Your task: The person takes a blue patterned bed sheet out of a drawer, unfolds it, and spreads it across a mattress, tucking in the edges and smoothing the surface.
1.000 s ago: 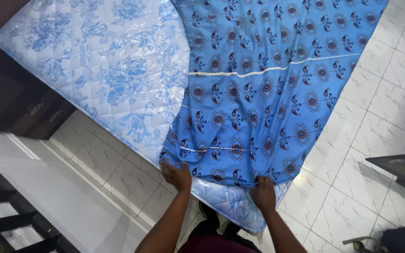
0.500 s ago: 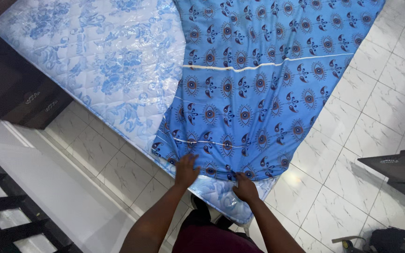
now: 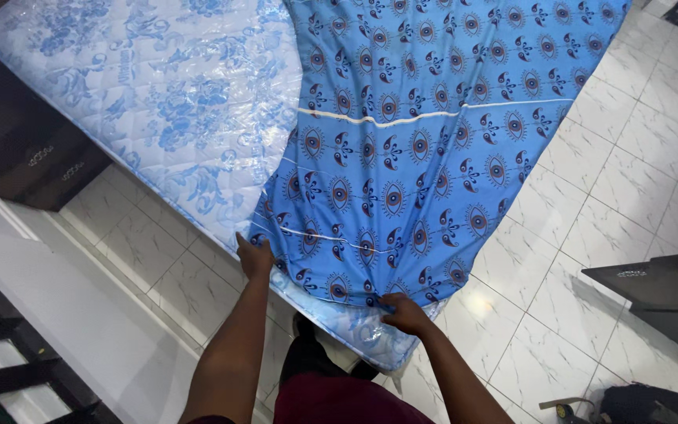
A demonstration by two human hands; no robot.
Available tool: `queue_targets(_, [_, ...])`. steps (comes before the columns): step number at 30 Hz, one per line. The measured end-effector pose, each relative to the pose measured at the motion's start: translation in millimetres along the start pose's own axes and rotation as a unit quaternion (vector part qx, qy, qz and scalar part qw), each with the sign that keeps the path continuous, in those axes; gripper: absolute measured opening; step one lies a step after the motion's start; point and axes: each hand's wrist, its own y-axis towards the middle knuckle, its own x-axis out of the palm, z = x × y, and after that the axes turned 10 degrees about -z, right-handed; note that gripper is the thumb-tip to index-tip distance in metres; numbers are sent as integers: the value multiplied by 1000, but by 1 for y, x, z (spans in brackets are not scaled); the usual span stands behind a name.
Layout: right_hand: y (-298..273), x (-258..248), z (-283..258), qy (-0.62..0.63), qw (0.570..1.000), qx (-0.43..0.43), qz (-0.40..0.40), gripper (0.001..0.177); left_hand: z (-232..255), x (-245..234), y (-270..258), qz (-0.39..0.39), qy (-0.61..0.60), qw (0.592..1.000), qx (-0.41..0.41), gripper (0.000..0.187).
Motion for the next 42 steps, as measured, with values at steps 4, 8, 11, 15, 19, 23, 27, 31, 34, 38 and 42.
queue_targets(4, [8,5,-29,-96,991,56,68,55,7,-16,29,-95,138,986,-12,39])
queue_targets(8, [25,11,-76,-44,971,174,155,41,5,-20,47,-7,165,986,27,31])
queue_targets(11, [59,20,-93,-29,969,150,194,40,8,-23,64,24,120,986,116,35])
queue_targets(15, [109,39,-110,-36,970,105,216,43,7,-33,85,-55,111,984,131,37])
queue_targets(19, [157,47,-138,25,977,86,195,42,0,-37,106,-105,98,980,138,41])
queue_targets(23, [191,47,-184,59,978,81,184,48,0,-43,116,-238,-11,957,165,39])
queue_targets(27, [220,48,-213,112,974,132,148,67,10,-33,113,-319,-39,922,217,30])
queue_targets(31, [248,57,-216,29,950,12,310,84,23,-16,88,-366,-89,848,372,27])
queue_targets(34, [255,53,-216,61,941,97,317,60,33,-6,83,-510,-161,804,258,25])
queue_targets(38, [248,33,-235,77,933,134,326,21,41,24,98,-489,-349,796,72,27])
queue_targets(42, [229,10,-267,106,940,101,309,20,46,45,107,-477,-326,815,48,41])
